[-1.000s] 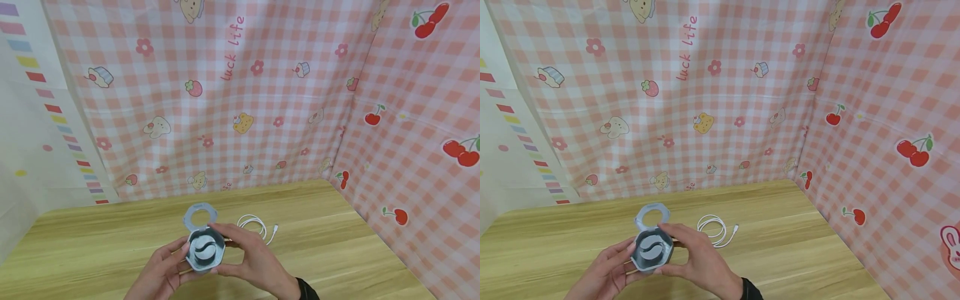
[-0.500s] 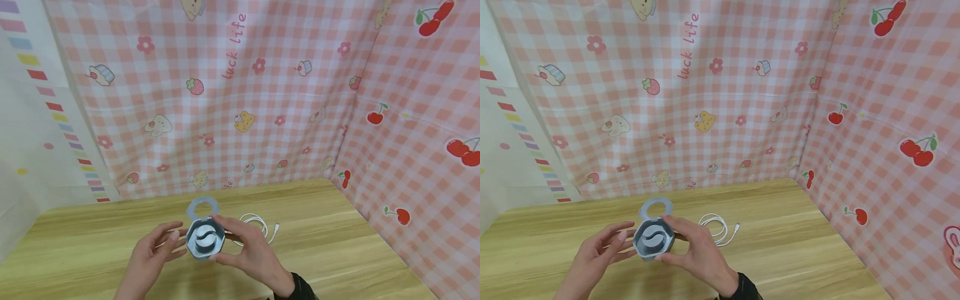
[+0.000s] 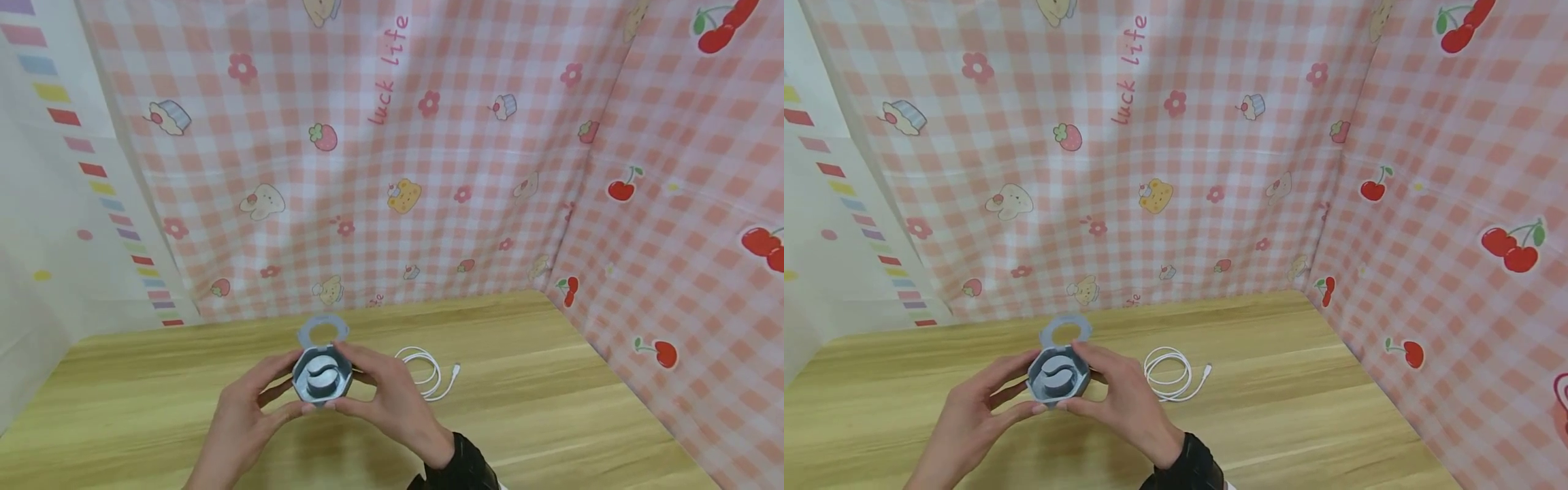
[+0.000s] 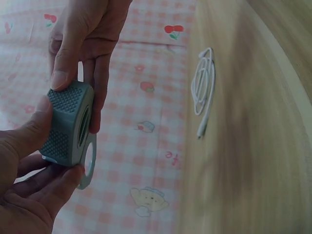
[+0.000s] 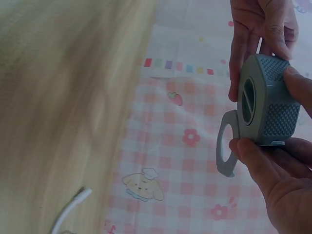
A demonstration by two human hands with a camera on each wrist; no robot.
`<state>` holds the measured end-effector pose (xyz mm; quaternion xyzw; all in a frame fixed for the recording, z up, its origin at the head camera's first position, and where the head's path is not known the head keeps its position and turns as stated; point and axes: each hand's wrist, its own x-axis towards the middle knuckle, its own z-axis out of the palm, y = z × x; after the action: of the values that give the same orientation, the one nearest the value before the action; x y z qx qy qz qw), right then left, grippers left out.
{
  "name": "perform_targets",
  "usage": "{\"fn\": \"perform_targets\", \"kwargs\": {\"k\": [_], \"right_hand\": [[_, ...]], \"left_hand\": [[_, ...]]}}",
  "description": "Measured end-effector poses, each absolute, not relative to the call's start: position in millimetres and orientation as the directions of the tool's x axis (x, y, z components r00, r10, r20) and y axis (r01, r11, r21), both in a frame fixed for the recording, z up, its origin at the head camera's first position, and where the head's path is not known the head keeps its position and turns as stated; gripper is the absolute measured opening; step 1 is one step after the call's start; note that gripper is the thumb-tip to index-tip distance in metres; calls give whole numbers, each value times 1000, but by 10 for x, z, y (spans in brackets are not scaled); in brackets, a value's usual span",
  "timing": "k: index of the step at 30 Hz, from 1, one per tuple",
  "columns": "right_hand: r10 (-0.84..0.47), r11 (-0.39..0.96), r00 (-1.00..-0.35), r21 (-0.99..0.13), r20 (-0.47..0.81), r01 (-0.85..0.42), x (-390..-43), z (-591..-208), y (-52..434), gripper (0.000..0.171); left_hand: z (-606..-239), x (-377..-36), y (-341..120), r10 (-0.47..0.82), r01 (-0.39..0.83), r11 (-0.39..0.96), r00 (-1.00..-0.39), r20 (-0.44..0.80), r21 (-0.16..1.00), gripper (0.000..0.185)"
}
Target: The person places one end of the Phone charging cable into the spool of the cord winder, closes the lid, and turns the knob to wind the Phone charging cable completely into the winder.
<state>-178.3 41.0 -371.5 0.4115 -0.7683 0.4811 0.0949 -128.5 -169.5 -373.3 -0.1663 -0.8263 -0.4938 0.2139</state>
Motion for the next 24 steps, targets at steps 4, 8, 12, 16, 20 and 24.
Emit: {"fn": "perform_targets", "kwargs": {"k": [4,8,12,16,20,24], "right_hand": [[-551,234,-688,-705,472,-670,-1804,-3763,379,69],[-567,283,-717,-722,406,-632,-1839,-3843,341,65],[-588,401,-728,-654,352,-641,-1877,-3944,302,63],[-602,515,-737,-556,308,-653,-1899,-4001,256,64],[-614,568,-748,-516,252,-640,-1915,-4030,195,63],[-624,595,-753,-498,208,-630,-1926,-4067,151,56]], "left_hand": [[-3804,-1339,-1699,48,423,488,-886,460,764,65],[-3880,-1383,-1707,47,356,509,-920,388,783,61],[-3941,-1416,-1715,50,266,522,-958,282,811,59],[-3998,-1448,-1722,48,171,539,-984,172,825,58],[-4041,-1458,-1735,36,106,575,-994,105,811,60],[-4085,-1455,-1759,35,85,623,-996,80,778,63]]}}
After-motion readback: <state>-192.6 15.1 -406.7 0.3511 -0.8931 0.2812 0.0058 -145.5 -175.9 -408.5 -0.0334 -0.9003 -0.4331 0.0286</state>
